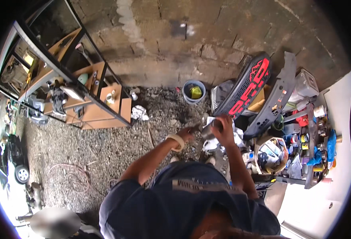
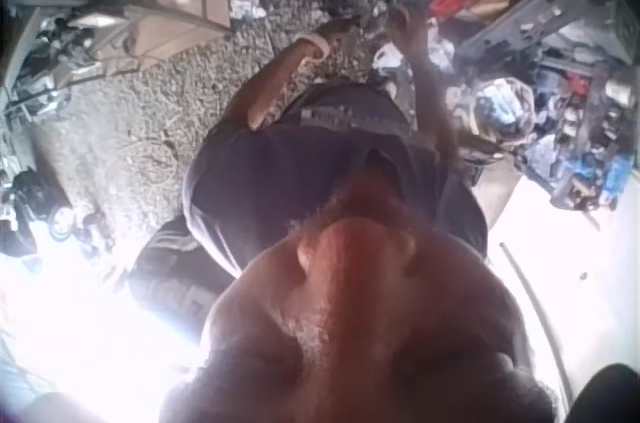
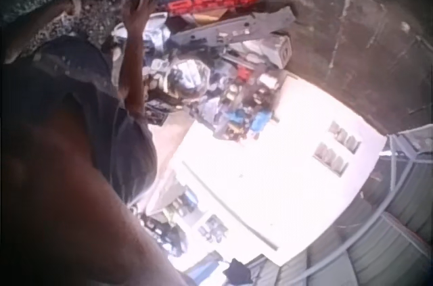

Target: The person pours liquids from two different containers into a spray gun paint cup and then wipes the cup with a cloth.

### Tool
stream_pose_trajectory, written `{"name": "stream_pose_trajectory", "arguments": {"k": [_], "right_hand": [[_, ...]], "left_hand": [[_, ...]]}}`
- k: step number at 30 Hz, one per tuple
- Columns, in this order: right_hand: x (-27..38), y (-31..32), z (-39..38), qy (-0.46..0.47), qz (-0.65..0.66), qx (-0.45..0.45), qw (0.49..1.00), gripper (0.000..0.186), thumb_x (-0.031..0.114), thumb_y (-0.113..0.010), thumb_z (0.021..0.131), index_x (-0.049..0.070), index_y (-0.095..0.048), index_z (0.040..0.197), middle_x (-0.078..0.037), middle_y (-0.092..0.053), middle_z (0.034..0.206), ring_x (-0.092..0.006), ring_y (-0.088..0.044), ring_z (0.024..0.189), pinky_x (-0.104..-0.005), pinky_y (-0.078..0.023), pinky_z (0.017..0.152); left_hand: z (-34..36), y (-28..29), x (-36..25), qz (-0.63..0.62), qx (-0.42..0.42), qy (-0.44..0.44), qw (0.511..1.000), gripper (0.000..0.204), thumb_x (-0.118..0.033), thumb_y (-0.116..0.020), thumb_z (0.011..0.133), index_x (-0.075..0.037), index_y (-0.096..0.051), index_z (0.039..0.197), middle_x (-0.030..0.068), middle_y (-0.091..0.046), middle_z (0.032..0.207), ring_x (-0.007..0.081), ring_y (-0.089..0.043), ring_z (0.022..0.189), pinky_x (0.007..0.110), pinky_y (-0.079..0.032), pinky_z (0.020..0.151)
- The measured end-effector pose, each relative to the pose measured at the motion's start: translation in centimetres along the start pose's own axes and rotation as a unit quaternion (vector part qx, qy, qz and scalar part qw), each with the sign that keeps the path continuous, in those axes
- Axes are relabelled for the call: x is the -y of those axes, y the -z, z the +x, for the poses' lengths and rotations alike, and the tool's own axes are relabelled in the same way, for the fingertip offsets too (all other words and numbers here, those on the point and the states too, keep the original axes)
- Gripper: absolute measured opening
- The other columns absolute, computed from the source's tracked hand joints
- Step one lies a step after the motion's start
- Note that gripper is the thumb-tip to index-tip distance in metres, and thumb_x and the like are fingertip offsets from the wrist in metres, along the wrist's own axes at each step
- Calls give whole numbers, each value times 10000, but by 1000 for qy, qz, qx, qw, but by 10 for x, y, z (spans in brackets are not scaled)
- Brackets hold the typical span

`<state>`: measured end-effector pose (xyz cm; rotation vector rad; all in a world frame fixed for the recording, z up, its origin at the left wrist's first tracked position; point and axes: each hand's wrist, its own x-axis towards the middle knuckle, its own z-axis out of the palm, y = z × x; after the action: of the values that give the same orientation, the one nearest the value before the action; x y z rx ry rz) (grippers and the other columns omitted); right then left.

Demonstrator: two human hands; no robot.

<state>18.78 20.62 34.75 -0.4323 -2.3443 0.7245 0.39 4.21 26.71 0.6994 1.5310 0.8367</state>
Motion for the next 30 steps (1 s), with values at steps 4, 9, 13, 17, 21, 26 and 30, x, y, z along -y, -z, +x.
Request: {"name": "stream_pose_trajectory", "arguments": {"k": [4,9,13,17,21,26,30], "right_hand": [[-13,-3,-18,-72,9,15,997,428,266,-753,756,58,-606,1100,-164,-598,1085,-385,-533,1049,-490,-413,922],[-15,-12,0,-123,57,35,990,447,290,-760,745,64,-620,1105,-170,-608,1080,-380,-538,1073,-465,-417,954],[-18,-13,28,-12,17,8,1000,345,242,-748,772,54,-631,1036,-168,-628,1045,-357,-568,1034,-438,-438,904],[2,-4,97,-12,65,61,996,320,300,-733,788,18,-656,919,-162,-675,870,-325,-656,846,-439,-499,759],[43,-47,155,56,65,75,993,373,353,-721,802,23,-670,968,-162,-691,906,-352,-670,852,-461,-512,762],[40,-85,169,1,82,174,981,425,431,-706,797,51,-676,985,-166,-695,919,-365,-671,877,-460,-516,783],[62,-117,183,31,92,199,975,434,453,-704,782,63,-671,969,-169,-695,929,-368,-672,902,-454,-517,790]], "left_hand": [[-32,-19,-11,-41,48,-11,998,716,-122,-615,846,-136,-397,1529,150,-636,1159,202,-545,796,359,-483,712],[-12,13,-1,8,48,-11,999,624,-151,-655,857,-91,-492,1457,41,-580,784,156,-514,683,331,-420,642],[-18,26,20,-57,6,-103,993,577,-232,-737,849,-31,-545,1354,46,-628,809,150,-588,699,328,-477,649],[-34,19,-23,25,-170,-4,985,650,-340,-758,854,-10,-528,1365,89,-663,895,167,-593,708,351,-496,638],[-36,64,20,-57,-373,-90,922,551,-372,-756,860,11,-576,1214,139,-686,1023,257,-620,967,404,-489,813],[-51,63,16,-222,-289,-56,930,165,-219,-668,938,-71,-644,1006,18,-644,800,157,-642,722,333,-514,571],[-74,70,24,-241,-325,-59,913,157,-153,-673,921,-99,-533,966,4,-538,640,108,-487,488,271,-375,398]]}}
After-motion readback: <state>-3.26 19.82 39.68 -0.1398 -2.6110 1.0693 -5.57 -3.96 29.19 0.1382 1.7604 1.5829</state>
